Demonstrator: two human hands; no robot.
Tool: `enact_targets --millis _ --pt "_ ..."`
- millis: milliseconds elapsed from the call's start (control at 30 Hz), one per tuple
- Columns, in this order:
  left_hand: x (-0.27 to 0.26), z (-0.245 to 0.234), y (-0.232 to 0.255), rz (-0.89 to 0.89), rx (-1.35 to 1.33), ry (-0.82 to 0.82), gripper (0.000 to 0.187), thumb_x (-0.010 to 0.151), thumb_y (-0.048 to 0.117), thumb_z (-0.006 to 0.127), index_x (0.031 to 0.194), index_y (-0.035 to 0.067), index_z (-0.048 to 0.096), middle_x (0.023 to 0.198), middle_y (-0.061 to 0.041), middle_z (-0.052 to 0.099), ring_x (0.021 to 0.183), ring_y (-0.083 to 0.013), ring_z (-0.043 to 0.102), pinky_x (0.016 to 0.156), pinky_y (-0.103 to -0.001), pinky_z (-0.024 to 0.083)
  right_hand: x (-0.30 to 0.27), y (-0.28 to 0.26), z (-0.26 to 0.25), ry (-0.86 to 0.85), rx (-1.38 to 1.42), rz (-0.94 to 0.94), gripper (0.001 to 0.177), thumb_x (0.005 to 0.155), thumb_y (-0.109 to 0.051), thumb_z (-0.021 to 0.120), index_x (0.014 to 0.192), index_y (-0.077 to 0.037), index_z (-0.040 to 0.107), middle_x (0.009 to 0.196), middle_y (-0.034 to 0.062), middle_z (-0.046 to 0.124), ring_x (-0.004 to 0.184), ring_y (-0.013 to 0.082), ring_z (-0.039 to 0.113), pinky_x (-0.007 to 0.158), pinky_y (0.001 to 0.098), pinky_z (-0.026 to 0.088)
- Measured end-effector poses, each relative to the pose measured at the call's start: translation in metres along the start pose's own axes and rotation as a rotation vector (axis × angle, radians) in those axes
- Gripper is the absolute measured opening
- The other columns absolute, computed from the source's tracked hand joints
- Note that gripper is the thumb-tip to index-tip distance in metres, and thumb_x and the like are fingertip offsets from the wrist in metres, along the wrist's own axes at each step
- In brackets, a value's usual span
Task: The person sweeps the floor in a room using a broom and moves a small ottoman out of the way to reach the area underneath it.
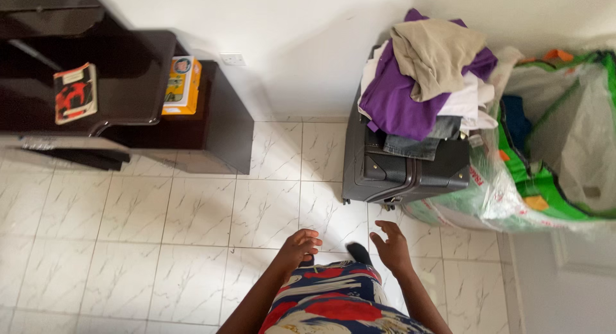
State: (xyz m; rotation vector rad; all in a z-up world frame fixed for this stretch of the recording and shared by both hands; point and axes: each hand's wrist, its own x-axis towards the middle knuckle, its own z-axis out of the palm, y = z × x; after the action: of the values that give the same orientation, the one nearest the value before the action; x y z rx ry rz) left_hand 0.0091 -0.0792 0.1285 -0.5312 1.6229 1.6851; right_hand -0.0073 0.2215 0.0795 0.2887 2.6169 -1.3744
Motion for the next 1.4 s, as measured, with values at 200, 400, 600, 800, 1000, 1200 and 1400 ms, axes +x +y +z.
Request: enact_targets --millis 200,400,600,800,1000,1200,1400 --pt "-0.013 0.048 0.007 0.132 -0.211 0.197 0.045 0.094 0.034 0.058 0.132 0.01 0.059 0.122 -0.007 0.072 0.106 -0.0179 0.066 0.091 -0.035 0.053 0.036 -0.018 -0.038 -0.311 -0.158 -0.242 0.041 0.087 -0.025 0.071 0.124 -0.008 0.067 0.128 0.013 0.067 0.113 0.029 0.068 0.088 0.0406 0.057" --pt "-0.028 0.115 -0.01 0.196 -0.432 0.377 0.047 0.094 0.035 0.059 0.133 0.009 0.059 0.122 -0.008 0.072 0.107 -0.019 0.066 0.092 -0.036 0.054 0.064 -0.01 -0.079 -0.546 -0.268 -0.505 0.043 0.089 -0.03 0.067 0.124 -0.006 0.065 0.125 0.0133 0.068 0.111 0.0294 0.068 0.092 0.0432 0.053" --pt "-0.058 0.173 -0.038 0.262 -0.593 0.531 0.046 0.096 0.037 0.058 0.132 0.008 0.06 0.122 -0.007 0.072 0.108 -0.0188 0.065 0.091 -0.035 0.052 0.069 -0.007 -0.085 -0.69 -0.303 -0.493 0.043 0.088 -0.03 0.069 0.125 -0.009 0.065 0.125 0.0105 0.069 0.112 0.0253 0.069 0.086 0.0416 0.055" --pt "-0.09 0.212 -0.074 0.323 -0.739 0.679 0.046 0.095 0.036 0.06 0.13 0.007 0.06 0.12 -0.009 0.072 0.105 -0.0195 0.066 0.09 -0.035 0.052 0.045 -0.015 -0.068 -0.858 -0.278 -0.595 0.042 0.088 -0.028 0.071 0.124 -0.007 0.066 0.121 0.0109 0.072 0.111 0.0252 0.07 0.085 0.0398 0.056" --pt "-0.131 0.246 -0.1 0.376 -0.812 0.827 0.04 0.097 0.032 0.058 0.129 0.007 0.062 0.12 -0.008 0.072 0.105 -0.0184 0.065 0.092 -0.035 0.052 0.007 -0.012 -0.059 -1.014 -0.324 -0.808 0.041 0.089 -0.03 0.07 0.122 -0.006 0.067 0.12 0.0117 0.072 0.107 0.0264 0.071 0.09 0.0391 0.056" --pt "-0.156 0.306 -0.148 0.372 -0.95 0.915 0.037 0.097 0.028 0.057 0.128 0.008 0.061 0.12 -0.008 0.072 0.106 -0.0178 0.065 0.093 -0.035 0.051 -0.047 -0.005 -0.074 -1.134 -0.44 -0.9 0.043 0.089 -0.032 0.069 0.123 -0.007 0.066 0.122 0.0112 0.069 0.107 0.0268 0.069 0.088 0.0397 0.056" --pt "-0.161 0.373 -0.196 0.296 -1.059 0.967 0.036 0.099 0.029 0.056 0.128 0.008 0.061 0.12 -0.007 0.072 0.104 -0.0177 0.064 0.091 -0.034 0.05 -0.087 0.013 -0.088 -1.243 -0.5 -0.971 0.043 0.088 -0.03 0.07 0.124 -0.006 0.066 0.119 0.0114 0.07 0.108 0.0276 0.068 0.093 0.04 0.053"
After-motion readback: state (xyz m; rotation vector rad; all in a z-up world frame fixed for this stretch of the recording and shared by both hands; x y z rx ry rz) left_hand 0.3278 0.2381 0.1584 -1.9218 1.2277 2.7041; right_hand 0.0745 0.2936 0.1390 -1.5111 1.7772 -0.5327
